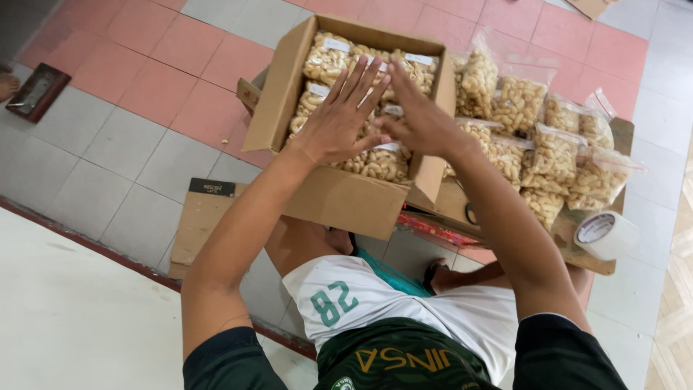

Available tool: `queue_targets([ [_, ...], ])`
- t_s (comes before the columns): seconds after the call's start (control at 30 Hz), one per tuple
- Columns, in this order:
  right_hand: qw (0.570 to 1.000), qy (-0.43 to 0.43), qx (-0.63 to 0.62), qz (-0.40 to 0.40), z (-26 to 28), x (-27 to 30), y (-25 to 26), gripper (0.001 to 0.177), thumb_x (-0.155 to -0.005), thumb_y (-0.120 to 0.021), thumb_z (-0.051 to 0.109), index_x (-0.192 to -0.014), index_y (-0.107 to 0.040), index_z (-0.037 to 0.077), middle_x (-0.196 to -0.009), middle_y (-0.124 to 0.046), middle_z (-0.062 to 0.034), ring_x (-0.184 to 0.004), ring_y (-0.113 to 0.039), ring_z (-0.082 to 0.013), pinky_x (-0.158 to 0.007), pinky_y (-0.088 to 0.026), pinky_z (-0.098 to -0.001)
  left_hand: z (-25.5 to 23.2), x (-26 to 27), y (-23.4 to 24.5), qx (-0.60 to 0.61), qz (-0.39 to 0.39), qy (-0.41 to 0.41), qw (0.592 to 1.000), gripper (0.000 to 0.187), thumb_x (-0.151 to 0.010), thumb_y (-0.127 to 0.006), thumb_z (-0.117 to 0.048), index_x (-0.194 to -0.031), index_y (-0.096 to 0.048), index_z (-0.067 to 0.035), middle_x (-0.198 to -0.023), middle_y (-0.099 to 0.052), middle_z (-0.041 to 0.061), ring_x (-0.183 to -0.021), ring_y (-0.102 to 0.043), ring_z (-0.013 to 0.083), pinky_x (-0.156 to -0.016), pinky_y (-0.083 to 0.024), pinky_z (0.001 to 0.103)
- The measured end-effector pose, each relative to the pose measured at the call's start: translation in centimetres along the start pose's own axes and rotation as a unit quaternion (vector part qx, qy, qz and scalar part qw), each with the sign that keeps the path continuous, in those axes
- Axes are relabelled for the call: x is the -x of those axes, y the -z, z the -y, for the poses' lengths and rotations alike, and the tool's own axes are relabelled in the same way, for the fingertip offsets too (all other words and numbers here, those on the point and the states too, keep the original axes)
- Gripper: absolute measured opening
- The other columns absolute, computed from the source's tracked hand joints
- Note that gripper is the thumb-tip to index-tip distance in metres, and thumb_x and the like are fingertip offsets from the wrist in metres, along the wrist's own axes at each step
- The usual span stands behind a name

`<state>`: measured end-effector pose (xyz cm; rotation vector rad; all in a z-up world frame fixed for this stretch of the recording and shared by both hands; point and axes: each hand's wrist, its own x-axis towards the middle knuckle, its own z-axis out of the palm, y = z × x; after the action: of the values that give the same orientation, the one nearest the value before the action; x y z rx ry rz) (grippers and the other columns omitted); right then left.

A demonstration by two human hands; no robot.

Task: Packing small plastic bags filled with cashews into a cardboard box.

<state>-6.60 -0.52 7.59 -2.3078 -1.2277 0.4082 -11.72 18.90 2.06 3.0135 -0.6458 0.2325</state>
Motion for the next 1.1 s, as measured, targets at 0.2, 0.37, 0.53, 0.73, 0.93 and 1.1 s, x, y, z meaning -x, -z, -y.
queue_targets([
  [0.2,0.985,0.053,0.056,-0.157,-7.1,4.7,2.5,0.064,-0.104,-0.048,0.038,-0.152,-0.03,-0.001,-0.159,-0.024,-0.0211,-0.147,-0.023,-0.0367,-0.118,-0.024,-0.0551,-3.2,-4.0,0.6,0.014,-0.154,-0.13,0.979,0.055,-0.113,-0.042,-0.054,-0.132,-0.061,-0.005,-0.164,-0.005,0.013,-0.152,0.002,0.0302,-0.125,-0.009,0.052],
  [0.37,0.951,0.064,0.028,-0.301,-12.4,9.3,3.1,0.041,-0.1,-0.066,0.02,-0.131,-0.057,-0.006,-0.137,-0.055,-0.0247,-0.127,-0.052,-0.0384,-0.105,-0.043,-0.0512,-6.5,-9.6,-0.8,0.024,-0.186,-0.188,0.964,0.058,-0.113,-0.04,-0.053,-0.121,-0.064,-0.001,-0.161,-0.018,0.019,-0.15,-0.007,0.0323,-0.123,-0.013,0.053],
  [0.53,0.93,-0.037,0.002,-0.366,-17.6,12.6,2.5,0.026,-0.101,-0.067,0.011,-0.123,-0.063,-0.003,-0.119,-0.064,-0.018,-0.111,-0.06,-0.0324,-0.09,-0.051,-0.0431,-7.9,-15.4,-4.4,0.013,-0.156,-0.176,0.972,0.052,-0.104,-0.053,-0.048,-0.121,-0.064,0.0,-0.149,-0.043,0.021,-0.141,-0.031,0.0354,-0.116,-0.023,0.054],
  [0.73,0.902,-0.156,0.109,-0.387,-22.3,14.7,2.4,0.03,-0.096,-0.071,0.009,-0.12,-0.061,-0.005,-0.117,-0.061,-0.0214,-0.112,-0.056,-0.037,-0.095,-0.045,-0.0492,-10.8,-16.2,-2.3,-0.132,0.273,-0.009,0.953,0.024,-0.094,-0.059,-0.027,-0.07,-0.067,-0.024,-0.092,-0.071,-0.005,-0.134,-0.048,0.0241,-0.126,-0.002,0.05],
  [0.93,0.854,-0.181,0.236,-0.426,-29.4,15.1,0.2,0.047,-0.079,-0.087,0.017,-0.119,-0.067,0.003,-0.112,-0.059,-0.0137,-0.102,-0.061,-0.038,-0.082,-0.051,-0.0485,-10.2,-15.8,-7.6,-0.229,0.197,-0.026,0.953,0.026,-0.092,-0.063,-0.023,-0.069,-0.072,-0.017,-0.074,-0.074,0.007,-0.123,-0.058,0.034,-0.123,-0.003,0.056],
  [1.1,0.88,-0.238,0.221,-0.346,-29.8,14.4,0.2,0.048,-0.083,-0.082,0.024,-0.123,-0.065,0.004,-0.117,-0.057,-0.0148,-0.108,-0.057,-0.0385,-0.087,-0.047,-0.0487,-10.2,-16.2,-6.7,-0.134,0.167,-0.003,0.977,0.034,-0.092,-0.066,-0.018,-0.058,-0.066,-0.016,-0.065,-0.069,0.005,-0.112,-0.064,0.0303,-0.123,-0.012,0.051],
])
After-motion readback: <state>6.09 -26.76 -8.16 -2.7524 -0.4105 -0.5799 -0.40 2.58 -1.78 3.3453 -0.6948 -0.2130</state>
